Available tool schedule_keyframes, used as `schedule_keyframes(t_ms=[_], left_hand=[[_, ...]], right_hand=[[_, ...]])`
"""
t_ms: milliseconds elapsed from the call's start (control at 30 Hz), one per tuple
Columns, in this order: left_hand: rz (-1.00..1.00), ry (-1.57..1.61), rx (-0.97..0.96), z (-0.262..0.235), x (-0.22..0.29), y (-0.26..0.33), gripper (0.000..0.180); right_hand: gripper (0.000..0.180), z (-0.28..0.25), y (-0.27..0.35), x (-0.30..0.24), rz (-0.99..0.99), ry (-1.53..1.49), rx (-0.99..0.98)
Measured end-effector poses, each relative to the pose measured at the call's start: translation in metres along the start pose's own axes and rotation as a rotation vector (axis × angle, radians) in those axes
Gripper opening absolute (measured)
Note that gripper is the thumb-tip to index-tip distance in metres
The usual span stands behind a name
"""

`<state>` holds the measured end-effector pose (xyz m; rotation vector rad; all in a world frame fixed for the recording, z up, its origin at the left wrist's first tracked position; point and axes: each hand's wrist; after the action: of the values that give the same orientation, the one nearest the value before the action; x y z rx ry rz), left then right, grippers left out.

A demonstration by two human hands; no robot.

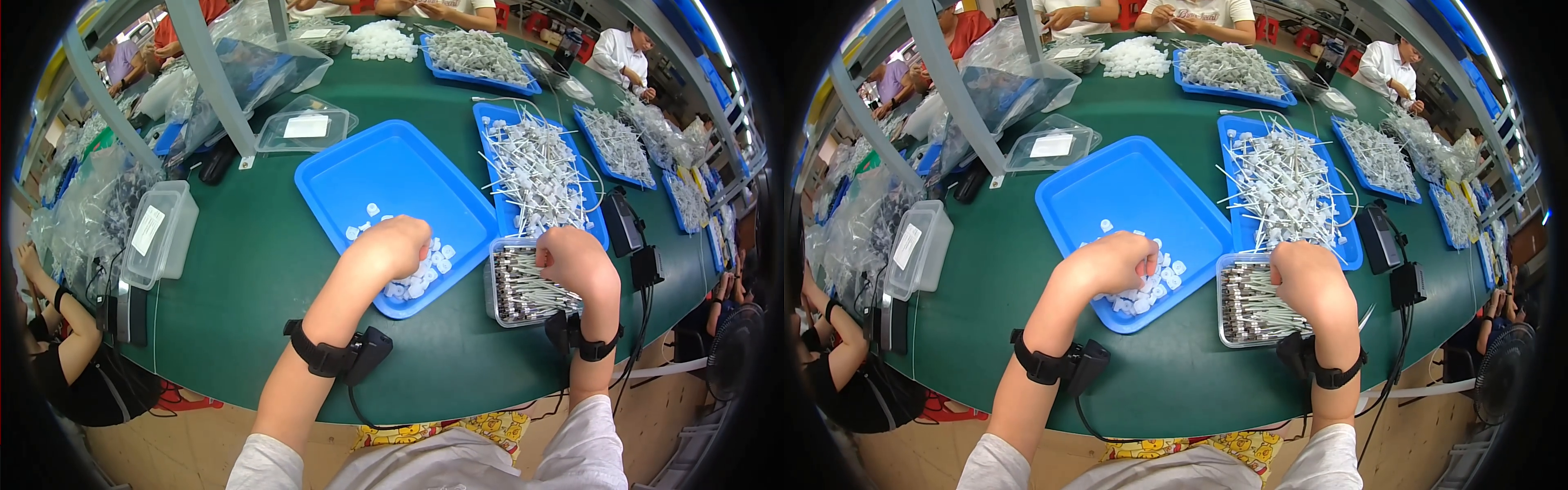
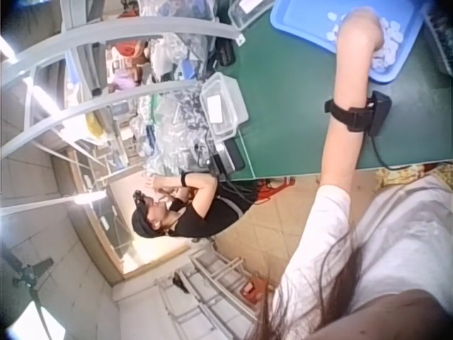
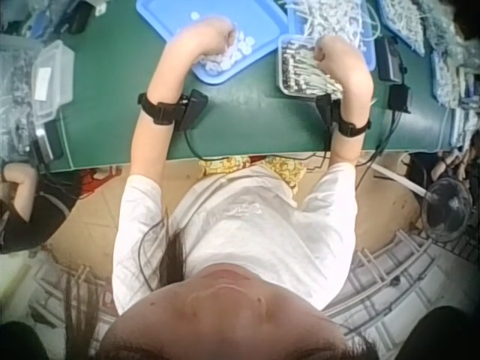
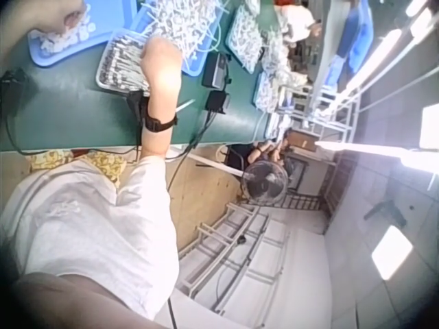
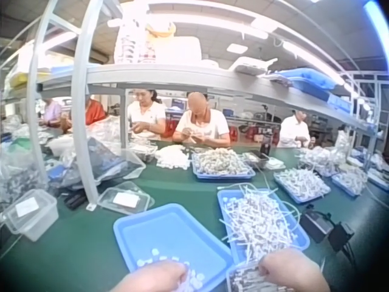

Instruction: Manually assembling small plastic and metal electronic components at a factory workbench.

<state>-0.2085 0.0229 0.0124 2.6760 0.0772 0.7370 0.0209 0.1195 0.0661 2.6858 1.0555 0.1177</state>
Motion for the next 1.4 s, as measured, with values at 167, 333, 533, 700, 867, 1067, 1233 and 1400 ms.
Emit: schedule_keyframes(t_ms=[167, 333, 533, 700, 867, 1067, 1233, 1400], left_hand=[[-0.023, 0.017, -0.003, -0.002, 0.001, 0.0, 0.019], [-0.027, 0.035, 0.0, -0.003, 0.001, 0.002, 0.019], [0.017, 0.041, 0.013, -0.01, 0.003, 0.003, 0.016], [0.263, 0.163, 0.267, -0.023, 0.011, 0.02, 0.011], [0.379, 1.007, 0.11, -0.037, 0.049, 0.034, 0.011], [0.482, 1.241, 0.051, -0.041, 0.075, 0.047, 0.024], [0.475, 1.013, 0.056, -0.048, 0.097, 0.066, 0.024], [0.468, 0.871, 0.14, -0.048, 0.097, 0.076, 0.019]], right_hand=[[0.007, -0.006, 0.008, -0.002, -0.006, 0.013, 0.134], [0.003, -0.029, 0.026, -0.02, -0.129, -0.058, 0.471], [0.004, -0.043, 0.036, -0.044, -0.296, -0.616, 0.52], [0.007, -0.048, 0.037, -0.049, -0.387, -1.149, 0.492], [0.008, -0.056, 0.046, -0.046, -0.408, -1.325, 0.524], [0.01, -0.062, 0.052, -0.04, -0.471, -1.424, 0.612], [0.01, -0.063, 0.055, -0.037, -0.534, -1.478, 0.559], [0.013, -0.063, 0.06, -0.035, -0.603, -1.523, 0.436]])
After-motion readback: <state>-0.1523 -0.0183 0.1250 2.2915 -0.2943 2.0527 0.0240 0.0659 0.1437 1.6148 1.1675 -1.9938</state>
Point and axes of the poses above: each hand's wrist, its own y-axis away from the middle knuckle, its own z-axis out of the palm, x = y × z, and after that the axes turned 4 degrees about -x, right-handed
